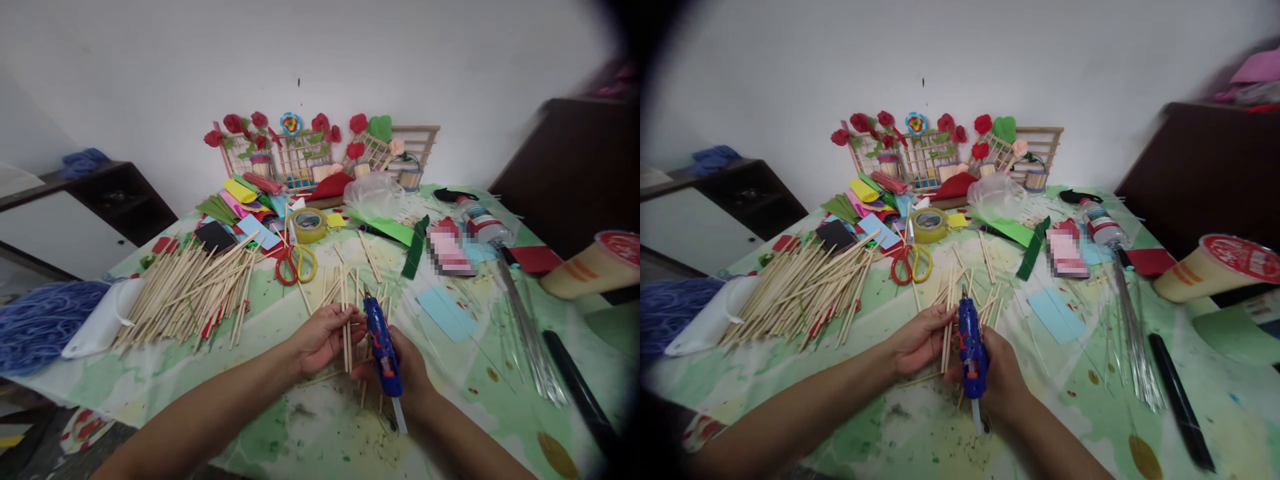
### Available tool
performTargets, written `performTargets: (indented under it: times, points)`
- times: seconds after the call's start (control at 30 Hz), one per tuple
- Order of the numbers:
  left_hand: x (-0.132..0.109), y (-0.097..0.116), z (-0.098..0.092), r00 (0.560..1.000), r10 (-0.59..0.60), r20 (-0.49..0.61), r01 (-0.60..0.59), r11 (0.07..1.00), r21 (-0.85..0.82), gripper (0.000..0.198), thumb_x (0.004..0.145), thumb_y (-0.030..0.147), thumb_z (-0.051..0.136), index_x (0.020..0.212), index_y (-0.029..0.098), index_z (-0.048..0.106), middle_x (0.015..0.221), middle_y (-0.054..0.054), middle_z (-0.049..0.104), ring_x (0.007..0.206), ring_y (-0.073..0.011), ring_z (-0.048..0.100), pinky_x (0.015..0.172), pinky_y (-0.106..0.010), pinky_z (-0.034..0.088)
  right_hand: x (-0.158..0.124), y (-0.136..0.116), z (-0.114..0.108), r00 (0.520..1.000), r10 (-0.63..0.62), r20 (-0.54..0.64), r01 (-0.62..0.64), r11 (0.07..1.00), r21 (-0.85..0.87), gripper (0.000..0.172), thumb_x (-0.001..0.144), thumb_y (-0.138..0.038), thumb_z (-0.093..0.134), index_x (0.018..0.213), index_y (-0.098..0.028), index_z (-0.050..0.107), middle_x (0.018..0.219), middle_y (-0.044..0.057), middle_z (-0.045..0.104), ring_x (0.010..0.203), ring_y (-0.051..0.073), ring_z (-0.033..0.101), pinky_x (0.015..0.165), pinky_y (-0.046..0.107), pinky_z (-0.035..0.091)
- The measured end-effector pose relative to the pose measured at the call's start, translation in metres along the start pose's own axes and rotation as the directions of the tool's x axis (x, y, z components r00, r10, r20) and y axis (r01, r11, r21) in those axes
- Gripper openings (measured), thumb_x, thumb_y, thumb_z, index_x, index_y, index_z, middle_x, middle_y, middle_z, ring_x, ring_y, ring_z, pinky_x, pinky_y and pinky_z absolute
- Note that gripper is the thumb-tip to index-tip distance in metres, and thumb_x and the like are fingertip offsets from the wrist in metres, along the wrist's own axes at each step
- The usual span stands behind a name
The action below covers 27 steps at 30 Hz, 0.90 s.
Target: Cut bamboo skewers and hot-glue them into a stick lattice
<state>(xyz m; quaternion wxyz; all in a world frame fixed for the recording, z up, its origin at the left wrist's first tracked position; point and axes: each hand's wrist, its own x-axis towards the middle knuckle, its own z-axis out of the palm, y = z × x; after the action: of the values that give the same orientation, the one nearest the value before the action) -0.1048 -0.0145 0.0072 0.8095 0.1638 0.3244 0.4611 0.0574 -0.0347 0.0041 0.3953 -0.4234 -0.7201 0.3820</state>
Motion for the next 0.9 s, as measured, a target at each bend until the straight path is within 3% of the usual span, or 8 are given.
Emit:
performTargets:
  times: [0.33, 0.53, 0.9]
  points:
    - [-0.003, -0.006, 0.005, 1.0, 0.026, -0.002, -0.026, 0.999, 0.019, 0.015, 0.073, 0.019, 0.067, 0.08, 0.011, 0.056, 0.07, -0.004, 0.063, 0.059, -0.0117, 0.061, 0.062, -0.024, 0.051, -0.001, 0.001, 0.003, 0.991, 0.065, 0.114, -0.063, 0.998, -0.022, 0.023, 0.061, -0.025, 0.071, 0.075, -0.019, 0.055, 0.063, 0.0, 0.06, 0.055, 0.015, 0.054, 0.051, 0.026, 0.045]
    - [-0.002, -0.01, 0.007, 0.996, 0.066, -0.053, -0.063, 0.996, 0.068, 0.02, 0.07, 0.025, 0.069, 0.078, 0.012, 0.056, 0.067, -0.005, 0.063, 0.057, -0.0119, 0.059, 0.059, -0.023, 0.048, -0.001, 0.004, 0.004, 0.986, -0.064, 0.153, 0.075, 0.995, -0.068, 0.014, 0.064, -0.018, 0.063, 0.077, -0.019, 0.056, 0.07, 0.002, 0.061, 0.059, 0.016, 0.055, 0.054, 0.025, 0.044]
    - [-0.005, -0.007, 0.012, 0.987, 0.119, -0.106, -0.108, 0.988, 0.11, 0.021, 0.069, 0.022, 0.068, 0.084, 0.015, 0.055, 0.065, 0.0, 0.058, 0.056, -0.0117, 0.056, 0.058, -0.025, 0.046, -0.004, 0.006, 0.006, 0.977, -0.133, 0.168, 0.16, 0.974, -0.16, 0.007, 0.068, -0.018, 0.055, 0.072, -0.019, 0.05, 0.065, 0.0, 0.057, 0.056, 0.013, 0.051, 0.051, 0.022, 0.039]
